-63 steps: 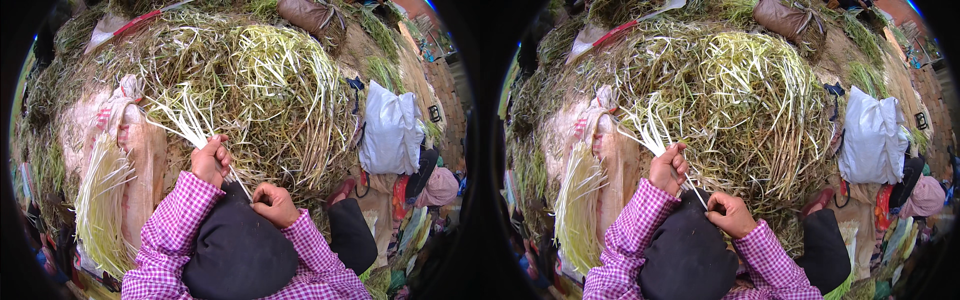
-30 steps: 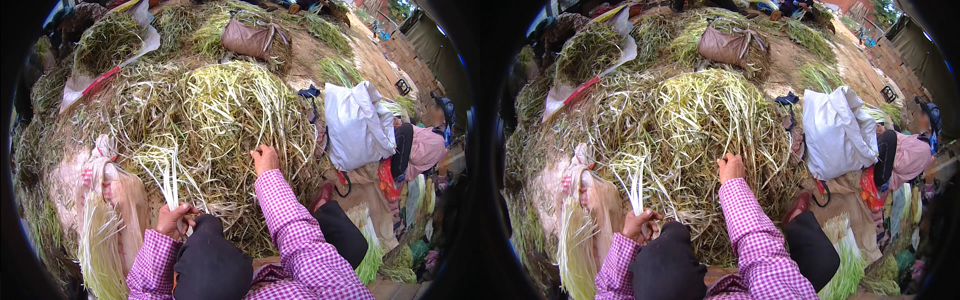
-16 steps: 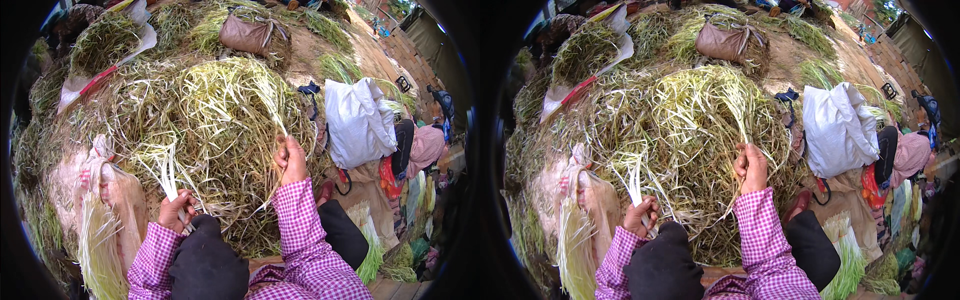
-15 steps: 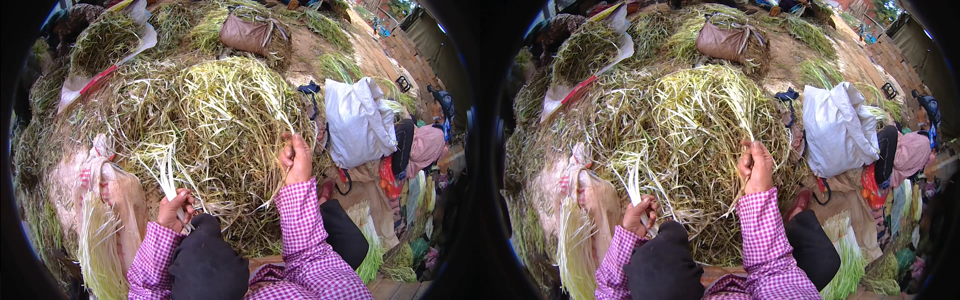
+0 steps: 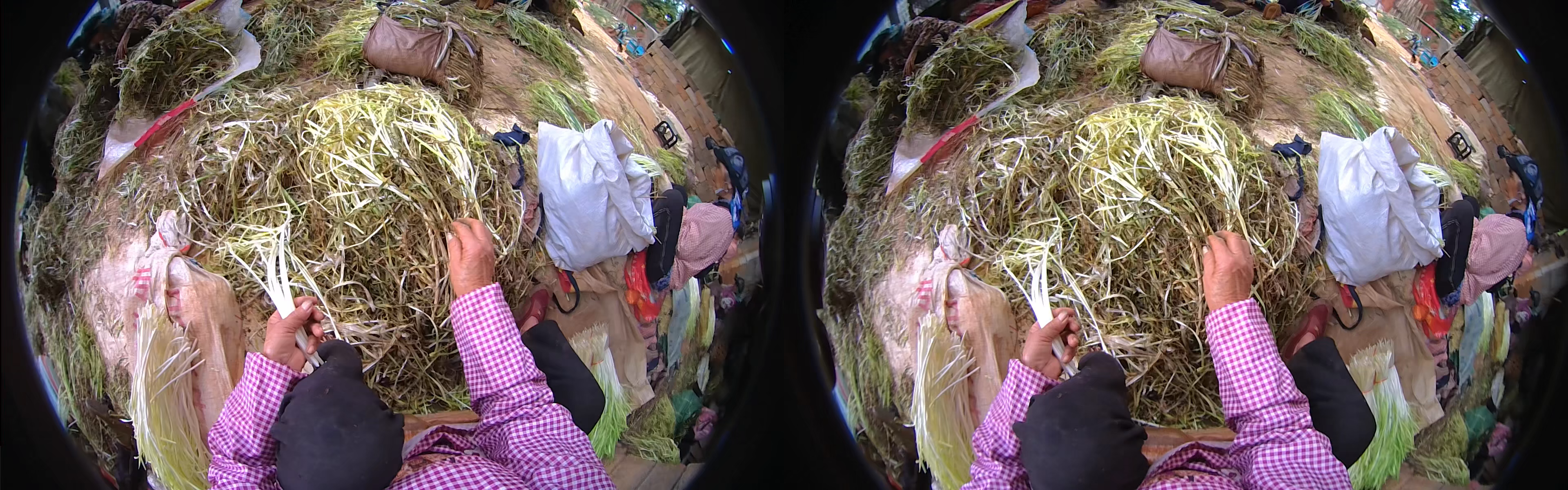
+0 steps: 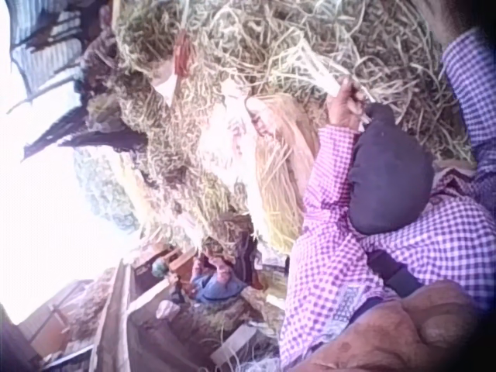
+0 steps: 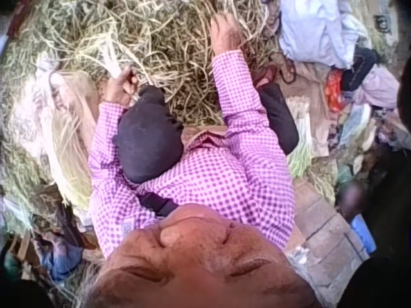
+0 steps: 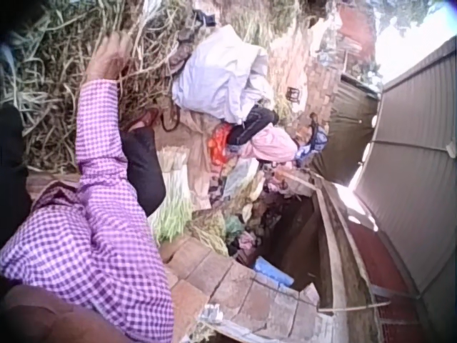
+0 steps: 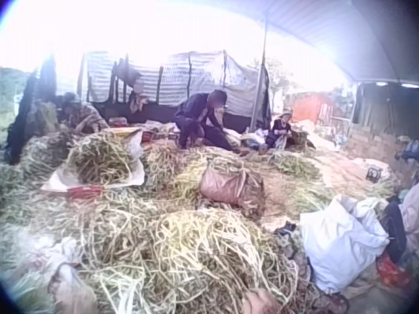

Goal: The person sits on the ground and sorts through a large pile of dried plant fibers. They pick up strands, separate them by hand, and place the sorted fibers into a pile beside them.

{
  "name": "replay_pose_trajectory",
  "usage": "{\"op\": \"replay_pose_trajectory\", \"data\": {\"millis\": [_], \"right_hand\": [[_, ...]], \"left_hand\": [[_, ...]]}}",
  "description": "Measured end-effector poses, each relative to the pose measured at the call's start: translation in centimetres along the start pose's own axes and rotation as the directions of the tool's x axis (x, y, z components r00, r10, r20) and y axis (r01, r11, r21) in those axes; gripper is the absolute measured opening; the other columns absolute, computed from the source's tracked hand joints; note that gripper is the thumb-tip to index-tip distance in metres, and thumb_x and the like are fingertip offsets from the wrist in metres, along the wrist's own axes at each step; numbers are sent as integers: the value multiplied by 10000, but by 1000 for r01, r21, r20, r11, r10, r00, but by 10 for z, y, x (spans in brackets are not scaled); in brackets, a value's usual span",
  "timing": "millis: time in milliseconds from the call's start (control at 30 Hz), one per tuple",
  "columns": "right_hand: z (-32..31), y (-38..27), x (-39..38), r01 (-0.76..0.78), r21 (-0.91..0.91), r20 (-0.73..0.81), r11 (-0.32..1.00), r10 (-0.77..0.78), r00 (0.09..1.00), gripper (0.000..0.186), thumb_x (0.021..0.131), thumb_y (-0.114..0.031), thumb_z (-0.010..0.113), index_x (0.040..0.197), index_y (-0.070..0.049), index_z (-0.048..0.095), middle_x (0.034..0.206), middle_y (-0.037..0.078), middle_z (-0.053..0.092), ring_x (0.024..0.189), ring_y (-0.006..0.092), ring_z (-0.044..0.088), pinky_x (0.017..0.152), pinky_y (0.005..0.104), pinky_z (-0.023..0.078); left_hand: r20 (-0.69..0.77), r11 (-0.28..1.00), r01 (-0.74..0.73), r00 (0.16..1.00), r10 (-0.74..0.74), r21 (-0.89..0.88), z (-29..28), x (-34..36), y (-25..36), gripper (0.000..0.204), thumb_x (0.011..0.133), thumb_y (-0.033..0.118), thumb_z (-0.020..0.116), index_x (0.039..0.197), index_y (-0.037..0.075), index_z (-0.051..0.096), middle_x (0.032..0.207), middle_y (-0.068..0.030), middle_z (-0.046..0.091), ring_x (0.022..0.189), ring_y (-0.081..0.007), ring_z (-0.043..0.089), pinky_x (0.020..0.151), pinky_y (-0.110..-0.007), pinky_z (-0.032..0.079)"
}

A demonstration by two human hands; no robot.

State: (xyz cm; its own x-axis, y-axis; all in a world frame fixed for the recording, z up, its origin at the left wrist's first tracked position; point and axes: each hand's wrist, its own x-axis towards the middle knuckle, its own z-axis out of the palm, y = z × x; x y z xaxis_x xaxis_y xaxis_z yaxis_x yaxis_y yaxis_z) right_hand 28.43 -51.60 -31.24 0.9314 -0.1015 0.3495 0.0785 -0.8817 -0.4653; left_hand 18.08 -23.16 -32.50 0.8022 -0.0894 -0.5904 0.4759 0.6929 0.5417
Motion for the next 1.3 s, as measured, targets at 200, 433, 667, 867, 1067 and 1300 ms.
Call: {"op": "replay_pose_trajectory", "data": {"millis": [200,433,667,867,1067,1300], "right_hand": [[39,14,20,-108,-267,211,958,168,963,135,798,-110,632,901,-25,614,915,90,550,893,220,513,834,358,442],[-13,8,41,-244,772,-151,587,542,826,20,858,-39,528,873,-31,518,706,23,557,476,68,475,383,197,374],[-57,-10,33,-122,924,-97,363,531,842,142,923,-213,464,837,-111,512,573,-17,483,378,31,359,286,180,252],[-18,-20,-10,-526,813,387,250,444,808,110,906,-140,499,863,-48,539,596,12,532,424,59,456,320,180,330],[24,-25,-30,-642,537,556,547,342,757,106,860,-69,534,944,-10,559,752,47,612,588,92,566,472,212,438],[38,-29,-30,-249,535,542,807,-101,834,143,791,-59,591,924,-6,589,817,117,622,736,221,609,684,310,477]], "left_hand": [[2,1000,23,1000,-23,-13,3,-1,-6,129,871,94,541,978,20,543,739,-104,598,530,-174,582,331,-241,392],[-6,996,16,1000,-17,-90,-2,-3,-4,120,866,75,548,971,17,549,735,-115,606,537,-178,594,336,-251,412],[18,994,21,1000,-19,-106,3,-2,-6,114,884,79,516,965,3,543,704,-95,591,532,-172,584,339,-248,409],[33,1000,-5,999,5,7,23,17,2,110,877,84,525,960,13,512,762,-109,604,600,-193,622,324,-235,400],[-38,936,2,999,12,351,104,80,1,240,829,7,558,1053,-51,492,910,-173,624,710,-220,659,326,-211,419],[-54,935,-14,998,35,353,122,124,-22,139,832,-6,559,962,-20,513,718,-131,627,549,-159,601,337,-208,416]]}}
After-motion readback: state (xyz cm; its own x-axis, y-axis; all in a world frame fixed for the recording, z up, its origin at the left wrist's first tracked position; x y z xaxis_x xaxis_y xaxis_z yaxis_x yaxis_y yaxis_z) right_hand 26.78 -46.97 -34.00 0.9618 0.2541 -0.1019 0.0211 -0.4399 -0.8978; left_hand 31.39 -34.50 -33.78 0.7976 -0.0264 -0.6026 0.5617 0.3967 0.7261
